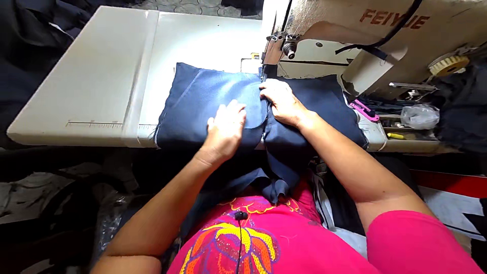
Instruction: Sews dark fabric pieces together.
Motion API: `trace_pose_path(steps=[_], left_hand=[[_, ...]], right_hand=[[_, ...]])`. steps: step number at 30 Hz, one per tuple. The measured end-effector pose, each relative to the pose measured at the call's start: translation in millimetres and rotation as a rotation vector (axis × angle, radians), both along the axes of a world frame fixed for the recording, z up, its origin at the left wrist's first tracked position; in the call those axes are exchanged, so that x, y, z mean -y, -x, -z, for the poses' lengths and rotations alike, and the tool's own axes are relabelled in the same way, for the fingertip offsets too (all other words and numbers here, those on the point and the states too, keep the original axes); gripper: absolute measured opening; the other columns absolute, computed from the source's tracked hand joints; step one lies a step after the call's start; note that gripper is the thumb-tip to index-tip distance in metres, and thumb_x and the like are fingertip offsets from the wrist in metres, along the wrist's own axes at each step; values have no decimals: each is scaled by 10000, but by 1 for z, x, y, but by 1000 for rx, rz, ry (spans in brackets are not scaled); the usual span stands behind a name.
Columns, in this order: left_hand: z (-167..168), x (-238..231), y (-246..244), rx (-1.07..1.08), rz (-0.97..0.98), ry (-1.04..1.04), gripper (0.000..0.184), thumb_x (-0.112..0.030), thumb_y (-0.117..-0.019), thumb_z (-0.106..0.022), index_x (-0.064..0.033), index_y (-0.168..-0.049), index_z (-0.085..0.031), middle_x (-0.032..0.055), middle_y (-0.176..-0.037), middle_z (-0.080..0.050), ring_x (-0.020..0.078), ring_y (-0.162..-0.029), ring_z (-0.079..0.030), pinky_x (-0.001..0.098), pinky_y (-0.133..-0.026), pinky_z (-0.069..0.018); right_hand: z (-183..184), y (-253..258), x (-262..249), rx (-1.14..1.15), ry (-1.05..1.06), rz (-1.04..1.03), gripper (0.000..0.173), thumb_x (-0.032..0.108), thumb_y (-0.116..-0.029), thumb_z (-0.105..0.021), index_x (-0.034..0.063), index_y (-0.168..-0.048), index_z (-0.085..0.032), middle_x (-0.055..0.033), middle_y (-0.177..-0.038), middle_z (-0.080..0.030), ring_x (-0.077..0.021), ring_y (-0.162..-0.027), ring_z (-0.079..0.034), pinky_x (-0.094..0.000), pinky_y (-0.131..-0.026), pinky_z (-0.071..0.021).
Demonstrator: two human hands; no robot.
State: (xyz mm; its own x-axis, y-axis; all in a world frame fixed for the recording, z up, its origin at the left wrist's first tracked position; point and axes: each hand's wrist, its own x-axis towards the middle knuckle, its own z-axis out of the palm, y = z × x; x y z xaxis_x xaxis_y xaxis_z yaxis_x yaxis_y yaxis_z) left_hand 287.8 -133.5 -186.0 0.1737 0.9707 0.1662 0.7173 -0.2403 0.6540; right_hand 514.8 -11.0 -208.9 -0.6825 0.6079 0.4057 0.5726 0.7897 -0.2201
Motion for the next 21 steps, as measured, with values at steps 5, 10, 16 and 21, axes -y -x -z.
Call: trace_pose_path(steps=[5, 10, 16, 21], left_hand=[[13, -50, 84, -299, 230, 66, 579, -475, -1070, -355, -202, -1574, -443, 183, -1669, -296, 449, -1562, -161, 762, -1168, -58], [-20, -87, 106, -500, 458, 236, 940, -253, -839, -814, -255, -1631, -307, 211, -1714, -83, 503, -1560, -12, 788, -1147, -38], [-45, -109, 99, -590, 504, 381, 944, -235, -878, -811, -253, -1643, -259, 238, -1710, -12, 523, -1553, 1, 787, -1138, -84], [-46, -97, 80, -687, 419, 389, 1102, -192, -819, -870, -236, -1663, -163, 260, -1704, -5, 558, -1538, -10, 828, -1099, -124]], right_hand=[[4, -2, 3, -81, -106, -191, 184, -7, -877, -522, -17, -869, -706, -202, -1122, -720, -413, -1287, -578, -564, -1111, -399], [4, 13, 80, -160, -24, -374, 148, 5, -813, -554, 57, -728, -664, -120, -876, -703, -332, -1034, -663, -530, -956, -481], [33, 13, 132, -321, -26, -294, 225, -26, -834, -572, 13, -962, -752, -148, -991, -715, -329, -1175, -629, -463, -1093, -454], [-5, 36, 109, -345, -56, -105, 435, -66, -868, -514, -34, -1272, -673, -217, -1236, -681, -324, -1204, -632, -454, -1049, -492]])
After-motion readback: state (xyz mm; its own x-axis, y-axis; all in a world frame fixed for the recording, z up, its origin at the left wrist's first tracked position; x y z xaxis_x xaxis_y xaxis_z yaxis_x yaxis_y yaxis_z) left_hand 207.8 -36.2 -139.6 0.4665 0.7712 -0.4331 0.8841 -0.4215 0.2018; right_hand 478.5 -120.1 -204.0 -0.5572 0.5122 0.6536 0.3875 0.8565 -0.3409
